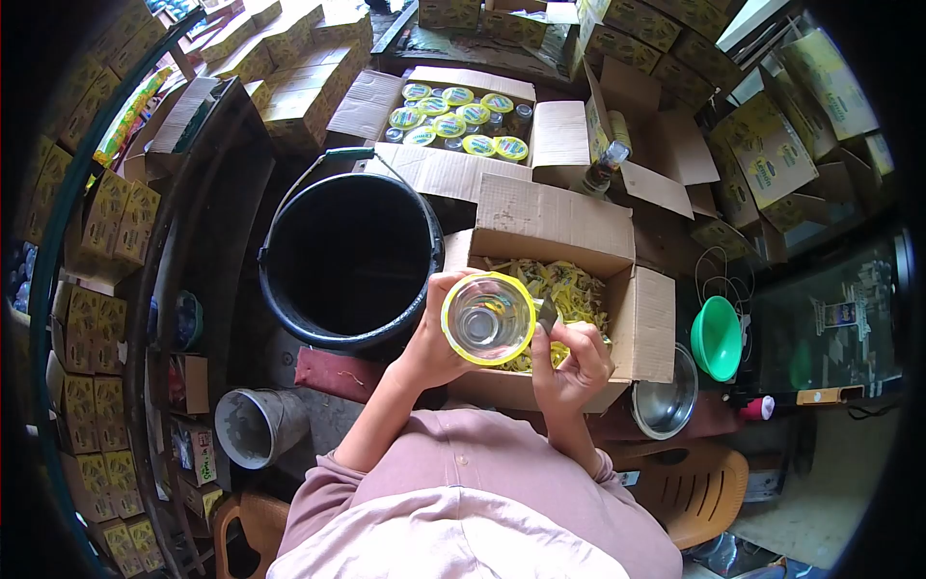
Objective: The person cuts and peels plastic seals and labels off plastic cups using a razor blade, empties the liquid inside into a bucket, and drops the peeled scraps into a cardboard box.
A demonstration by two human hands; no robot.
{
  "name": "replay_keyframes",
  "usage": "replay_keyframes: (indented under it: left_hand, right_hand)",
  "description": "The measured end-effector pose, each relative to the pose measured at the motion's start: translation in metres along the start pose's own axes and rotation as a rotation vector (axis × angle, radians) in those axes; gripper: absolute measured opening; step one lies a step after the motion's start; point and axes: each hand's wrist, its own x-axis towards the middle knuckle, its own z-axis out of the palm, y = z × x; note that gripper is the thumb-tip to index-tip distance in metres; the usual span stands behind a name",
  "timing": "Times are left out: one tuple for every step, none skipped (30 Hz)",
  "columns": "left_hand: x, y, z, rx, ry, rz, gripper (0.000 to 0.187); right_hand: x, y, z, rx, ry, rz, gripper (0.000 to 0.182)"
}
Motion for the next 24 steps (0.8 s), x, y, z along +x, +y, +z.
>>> replay_keyframes:
  left_hand:
    - [-0.0001,0.0006,-0.0004,0.017,0.006,-0.009,0.075]
    - [-0.0006,0.0000,-0.0002,0.039,0.008,0.009,0.075]
    - [-0.0010,-0.0013,-0.0007,0.056,-0.009,0.011,0.074]
    - [-0.0013,-0.0030,-0.0016,0.072,-0.027,0.014,0.074]
    - [-0.0016,-0.0038,-0.0019,0.087,-0.045,0.016,0.073]
    - [-0.0015,-0.0030,-0.0017,0.075,-0.041,0.016,0.073]
    - [-0.0010,-0.0015,-0.0015,0.064,-0.037,0.015,0.073]
    - [-0.0006,-0.0007,-0.0013,0.053,-0.033,0.015,0.073]
    - [-0.0007,-0.0008,-0.0010,0.036,-0.045,0.027,0.073]
    - [-0.0008,-0.0011,-0.0005,0.019,-0.055,0.039,0.074]
    - [-0.0009,-0.0012,0.0000,0.002,-0.067,0.051,0.074]
    - [-0.0012,-0.0004,0.0006,-0.019,-0.083,0.034,0.074]
    - [-0.0019,0.0010,0.0014,-0.039,-0.100,0.017,0.075]
    - [-0.0022,0.0024,0.0017,-0.059,-0.117,-0.001,0.075]
    - [-0.0019,0.0039,0.0006,-0.027,-0.112,-0.009,0.076]
    - [-0.0012,0.0054,-0.0012,0.006,-0.106,-0.016,0.076]
    - [-0.0007,0.0062,-0.0025,0.039,-0.100,-0.022,0.077]
    - [-0.0007,0.0055,-0.0025,-0.003,-0.102,-0.042,0.077]
    - [-0.0006,0.0041,-0.0023,-0.045,-0.103,-0.062,0.077]
    - [-0.0007,0.0030,-0.0020,-0.087,-0.105,-0.083,0.077]
    - [-0.0009,0.0024,-0.0015,-0.091,-0.101,-0.090,0.076]
    - [-0.0013,0.0021,-0.0007,-0.096,-0.097,-0.097,0.075]
    - [-0.0014,0.0018,0.0001,-0.100,-0.093,-0.105,0.075]
    - [-0.0010,0.0016,0.0004,-0.082,-0.099,-0.072,0.073]
  right_hand:
    - [-0.0009,-0.0004,0.0007,-0.007,0.008,-0.003,0.017]
    - [-0.0012,-0.0006,0.0011,-0.014,0.016,-0.005,0.017]
    - [-0.0010,-0.0006,0.0014,-0.017,0.008,-0.017,0.017]
    - [-0.0008,-0.0005,0.0015,-0.020,0.001,-0.029,0.017]
    - [-0.0005,-0.0005,0.0015,-0.024,-0.006,-0.041,0.018]
    - [-0.0003,-0.0006,0.0015,-0.030,-0.008,-0.043,0.018]
    - [0.0001,-0.0009,0.0019,-0.036,-0.011,-0.046,0.019]
    - [0.0006,-0.0010,0.0022,-0.042,-0.013,-0.049,0.019]
    - [0.0014,-0.0011,0.0026,-0.043,-0.006,-0.058,0.020]
    - [0.0024,-0.0010,0.0029,-0.044,0.001,-0.067,0.020]
    - [0.0031,-0.0008,0.0032,-0.046,0.008,-0.076,0.020]
    - [0.0036,0.0002,0.0031,-0.046,0.002,-0.068,0.020]
    - [0.0038,0.0017,0.0025,-0.046,-0.004,-0.061,0.021]
    - [0.0040,0.0030,0.0016,-0.047,-0.011,-0.053,0.021]
    - [0.0044,0.0040,0.0005,-0.024,-0.020,-0.030,0.020]
    - [0.0053,0.0051,-0.0004,-0.001,-0.030,-0.009,0.020]
    - [0.0059,0.0057,-0.0007,0.023,-0.038,0.013,0.020]
    - [0.0052,0.0053,-0.0009,0.014,-0.026,0.004,0.020]
    - [0.0041,0.0044,-0.0011,0.006,-0.013,-0.005,0.020]
    - [0.0032,0.0037,-0.0010,-0.001,-0.001,-0.013,0.020]
    - [0.0030,0.0033,-0.0006,-0.023,-0.003,-0.019,0.020]
    - [0.0026,0.0029,-0.0004,-0.046,-0.006,-0.025,0.020]
    - [0.0024,0.0028,-0.0005,-0.069,-0.009,-0.030,0.019]
    - [0.0020,0.0034,-0.0007,-0.064,-0.019,-0.026,0.019]
